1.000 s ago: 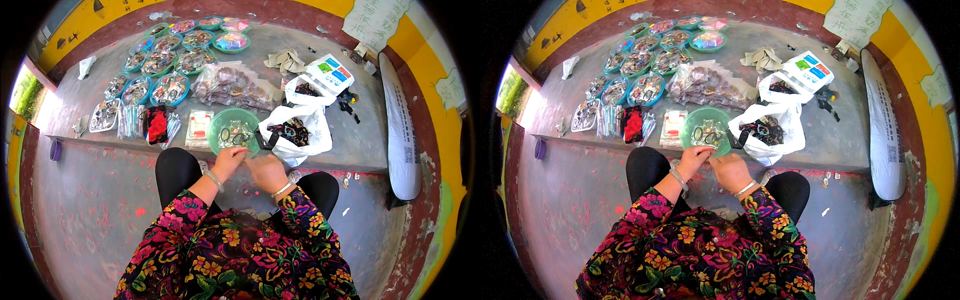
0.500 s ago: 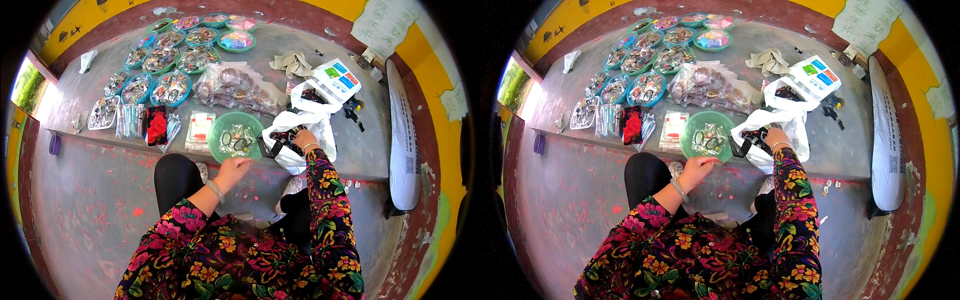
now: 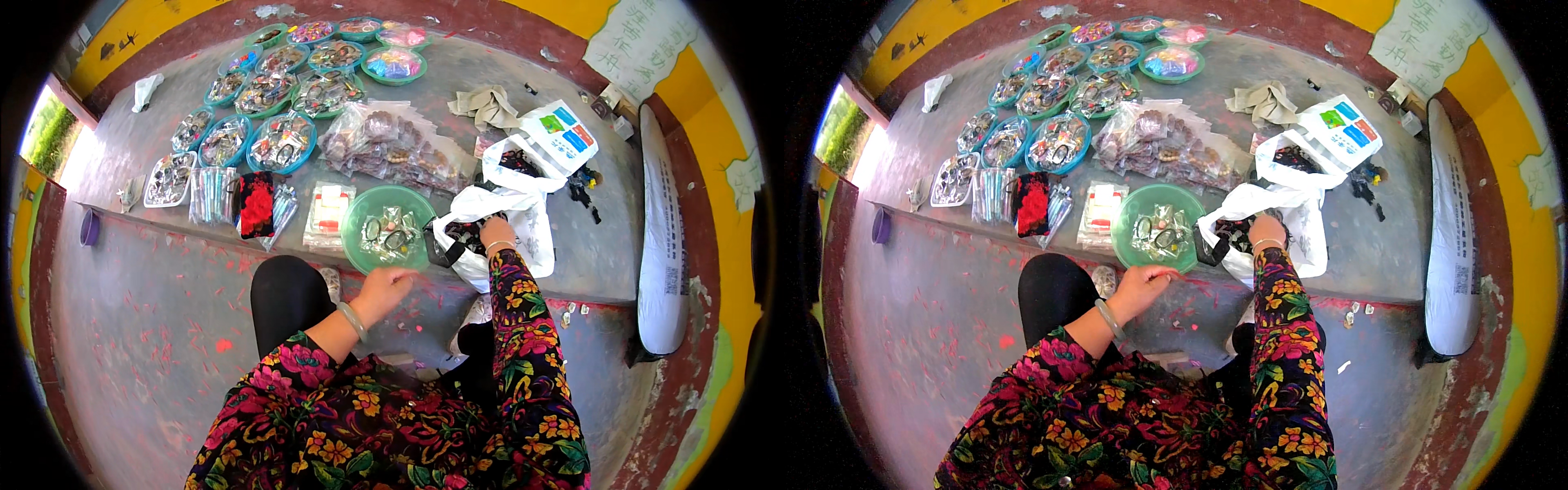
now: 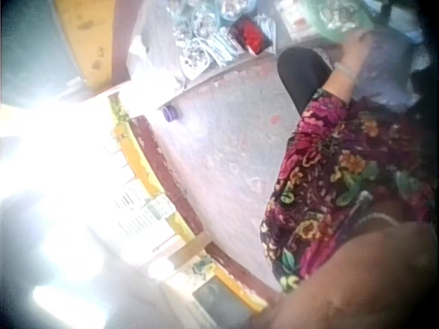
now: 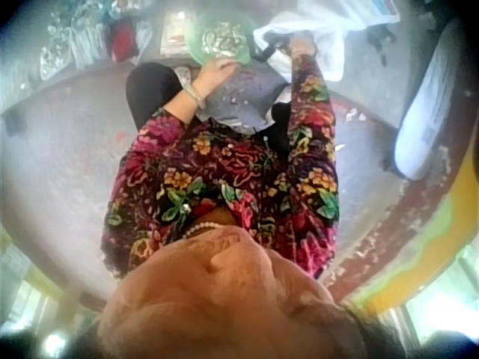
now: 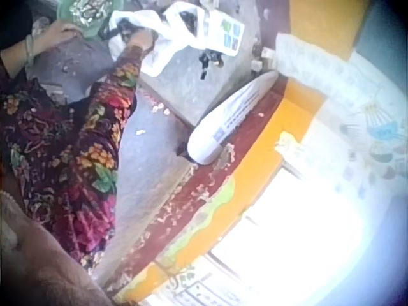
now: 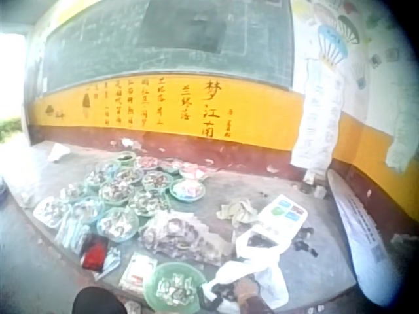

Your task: The person sits on the floor and repeatedly picks up small hair accessories from a white bag, places them into clear plastic bags, and sets the filled bags into a green bowl. The workspace includes various packaged items and a digital scale.

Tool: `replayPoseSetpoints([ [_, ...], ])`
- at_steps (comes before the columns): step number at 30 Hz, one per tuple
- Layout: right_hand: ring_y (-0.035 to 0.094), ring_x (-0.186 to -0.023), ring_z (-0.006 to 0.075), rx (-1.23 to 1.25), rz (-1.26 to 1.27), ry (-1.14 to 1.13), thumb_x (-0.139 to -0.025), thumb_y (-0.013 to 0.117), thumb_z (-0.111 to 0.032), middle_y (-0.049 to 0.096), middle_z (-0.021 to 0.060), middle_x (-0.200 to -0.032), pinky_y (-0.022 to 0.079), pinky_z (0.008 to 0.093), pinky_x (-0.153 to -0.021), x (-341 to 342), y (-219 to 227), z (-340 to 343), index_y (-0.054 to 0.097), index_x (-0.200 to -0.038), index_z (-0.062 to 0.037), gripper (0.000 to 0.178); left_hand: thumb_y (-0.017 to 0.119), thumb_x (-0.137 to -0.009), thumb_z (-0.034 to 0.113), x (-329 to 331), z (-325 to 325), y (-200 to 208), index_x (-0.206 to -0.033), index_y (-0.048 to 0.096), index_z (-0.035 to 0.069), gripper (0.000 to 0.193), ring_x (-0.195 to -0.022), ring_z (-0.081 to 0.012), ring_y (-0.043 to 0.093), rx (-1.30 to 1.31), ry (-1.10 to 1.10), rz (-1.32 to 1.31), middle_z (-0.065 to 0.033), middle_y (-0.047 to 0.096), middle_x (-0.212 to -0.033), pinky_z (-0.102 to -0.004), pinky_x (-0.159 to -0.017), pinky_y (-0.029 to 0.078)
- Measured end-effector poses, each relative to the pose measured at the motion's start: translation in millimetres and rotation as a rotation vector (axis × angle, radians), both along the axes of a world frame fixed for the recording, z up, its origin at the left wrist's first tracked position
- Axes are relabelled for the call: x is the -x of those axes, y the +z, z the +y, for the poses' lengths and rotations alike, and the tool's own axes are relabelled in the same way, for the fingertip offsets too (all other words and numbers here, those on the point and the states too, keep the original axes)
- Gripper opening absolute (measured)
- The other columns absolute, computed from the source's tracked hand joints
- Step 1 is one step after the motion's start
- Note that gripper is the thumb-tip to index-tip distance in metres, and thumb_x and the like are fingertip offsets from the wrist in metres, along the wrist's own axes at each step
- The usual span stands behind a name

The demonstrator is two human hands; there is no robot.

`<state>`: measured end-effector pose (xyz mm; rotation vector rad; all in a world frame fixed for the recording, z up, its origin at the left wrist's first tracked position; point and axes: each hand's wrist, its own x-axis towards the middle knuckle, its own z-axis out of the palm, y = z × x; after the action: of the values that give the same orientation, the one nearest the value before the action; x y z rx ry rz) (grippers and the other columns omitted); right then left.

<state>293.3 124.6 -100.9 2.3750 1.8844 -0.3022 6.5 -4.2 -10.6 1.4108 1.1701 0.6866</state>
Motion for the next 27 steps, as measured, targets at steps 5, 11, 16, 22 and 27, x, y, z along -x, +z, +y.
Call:
replayPoseSetpoints([
  [5,0.063,-0.077,0.0286,0.002,-0.217,0.499,-0.075,0.053,-0.011,0.064,0.0129,-0.084,0.051,0.0361,-0.069,-61,-16,10,0.067,-0.076,-0.0041,0.015,0.051,-0.082,0.012,-5,1,-12,-0.095,0.065,0.003,0.021,-0.07,-0.0076,0.055,-0.007,-0.016,-0.003,-0.0037,0.064,-0.078,-0.0223,-0.067,0.044],
  [11,0.06,-0.06,0.0176,0.065,0.959,-0.347,-0.077,0.058,-0.012,0.061,0.0078,-0.066,0.05,0.0292,-0.056,-44,53,-13,0.062,-0.071,-0.002,0.012,0.05,-0.082,0.012,0,-2,-7,-0.097,0.065,0.004,0.022,-0.052,-0.0045,0.043,0.031,0.022,-0.015,0.0033,0.053,-0.061,-0.0214,-0.048,0.037],
  [16,0.059,-0.069,0.0135,-0.029,1.425,-0.35,-0.081,0.056,-0.018,0.061,0.0044,-0.081,0.048,0.0224,-0.057,-43,97,-41,0.057,-0.092,-0.0028,0.018,0.051,-0.082,0.013,2,-1,-4,-0.097,0.065,0.004,0.022,-0.05,-0.0043,0.042,0.085,0.013,-0.04,0.0036,0.05,-0.056,-0.022,-0.045,0.036],
  [22,0.062,-0.068,0.0159,-0.057,1.563,-0.266,-0.08,0.059,-0.015,0.062,0.0042,-0.077,0.049,0.0226,-0.055,-8,146,-80,0.057,-0.095,-0.003,0.019,0.05,-0.082,0.012,5,1,-2,-0.099,0.064,0.004,0.023,-0.056,-0.0067,0.049,0.035,-0.04,0.003,0.0007,0.056,-0.065,-0.0226,-0.051,0.041],
  [27,0.058,-0.056,0.0095,0.172,1.439,-0.13,-0.079,0.062,-0.018,0.061,0.003,-0.07,0.041,0.0186,-0.044,35,155,-113,0.059,-0.084,-0.0045,0.014,0.05,-0.085,0.011,7,0,-5,-0.101,0.061,0.0,0.023,-0.084,-0.0128,0.058,0.166,-0.169,-0.425,-0.0062,0.061,-0.094,-0.0244,-0.075,0.046],
])
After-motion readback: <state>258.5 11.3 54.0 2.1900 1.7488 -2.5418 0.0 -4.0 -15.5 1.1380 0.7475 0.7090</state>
